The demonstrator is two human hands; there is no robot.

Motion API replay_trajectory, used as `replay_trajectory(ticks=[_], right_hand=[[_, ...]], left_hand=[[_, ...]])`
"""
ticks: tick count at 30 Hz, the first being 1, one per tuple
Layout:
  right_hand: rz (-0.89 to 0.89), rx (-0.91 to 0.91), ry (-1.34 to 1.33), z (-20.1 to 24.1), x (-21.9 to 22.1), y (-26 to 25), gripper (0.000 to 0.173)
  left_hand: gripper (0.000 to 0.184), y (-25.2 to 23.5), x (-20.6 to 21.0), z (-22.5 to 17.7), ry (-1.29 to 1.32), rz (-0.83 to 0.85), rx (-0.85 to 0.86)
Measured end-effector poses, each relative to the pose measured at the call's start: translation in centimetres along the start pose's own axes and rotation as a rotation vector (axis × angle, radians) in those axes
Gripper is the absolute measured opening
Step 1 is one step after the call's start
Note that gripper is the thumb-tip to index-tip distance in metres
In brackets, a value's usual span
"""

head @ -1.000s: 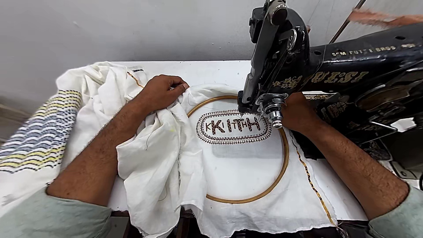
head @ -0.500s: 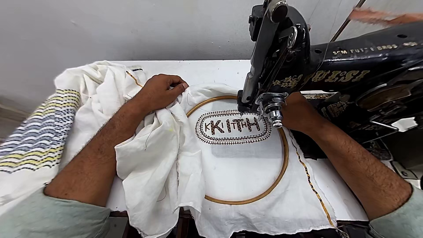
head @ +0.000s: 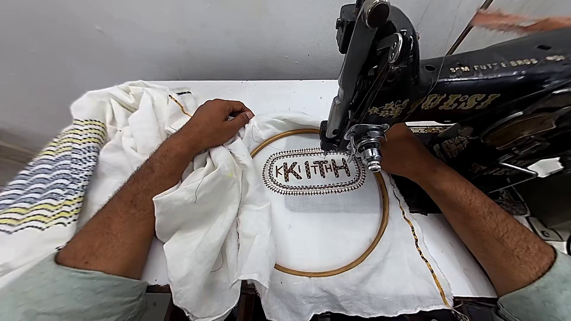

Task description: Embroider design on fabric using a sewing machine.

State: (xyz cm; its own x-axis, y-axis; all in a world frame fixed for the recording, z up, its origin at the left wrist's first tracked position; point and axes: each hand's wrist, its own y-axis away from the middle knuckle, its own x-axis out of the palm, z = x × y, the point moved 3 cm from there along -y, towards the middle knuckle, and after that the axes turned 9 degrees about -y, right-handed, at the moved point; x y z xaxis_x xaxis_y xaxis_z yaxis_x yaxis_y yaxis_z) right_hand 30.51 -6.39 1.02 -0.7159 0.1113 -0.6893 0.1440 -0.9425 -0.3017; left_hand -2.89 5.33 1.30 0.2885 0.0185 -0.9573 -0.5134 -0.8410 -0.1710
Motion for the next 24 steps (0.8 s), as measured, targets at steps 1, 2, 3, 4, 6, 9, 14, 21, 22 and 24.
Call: replay_trajectory(ticks=[1,2,3,4,6,9,14,21,22,24], right_hand=[[0.002,0.005,0.001,0.08,-0.04,0.01,0.011],[0.002,0.003,0.004,0.05,-0.05,0.00,0.011],[0.000,-0.003,0.004,0.01,-0.03,0.00,0.011],[0.000,-0.010,0.004,-0.08,0.01,-0.02,0.011],[0.001,-0.014,0.004,-0.16,0.02,-0.04,0.010],[0.001,0.007,-0.001,-0.01,-0.01,0.00,0.011],[0.008,0.007,-0.011,-0.07,0.00,-0.01,0.009],[0.009,0.023,0.000,0.07,-0.04,0.04,0.011],[0.012,0.032,0.007,0.08,-0.04,0.04,0.013],[0.010,0.030,0.008,0.07,-0.06,0.03,0.013]], left_hand=[[0.034,0.00,0.00,-0.03,-0.001,0.001,0.000],[0.034,-0.01,0.02,0.00,-0.005,0.001,0.001],[0.034,-0.01,0.02,0.01,-0.007,-0.001,0.001],[0.034,0.01,0.02,0.02,-0.008,-0.002,0.001],[0.034,-0.01,0.05,0.03,-0.002,0.001,0.003],[0.033,0.01,0.07,0.05,0.001,-0.003,0.003],[0.034,0.05,-0.01,-0.12,-0.002,0.007,-0.013],[0.034,0.02,0.07,0.00,-0.002,-0.001,-0.004],[0.034,0.01,0.10,0.04,-0.002,-0.003,-0.004],[0.034,0.01,0.07,0.00,-0.002,0.000,-0.009]])
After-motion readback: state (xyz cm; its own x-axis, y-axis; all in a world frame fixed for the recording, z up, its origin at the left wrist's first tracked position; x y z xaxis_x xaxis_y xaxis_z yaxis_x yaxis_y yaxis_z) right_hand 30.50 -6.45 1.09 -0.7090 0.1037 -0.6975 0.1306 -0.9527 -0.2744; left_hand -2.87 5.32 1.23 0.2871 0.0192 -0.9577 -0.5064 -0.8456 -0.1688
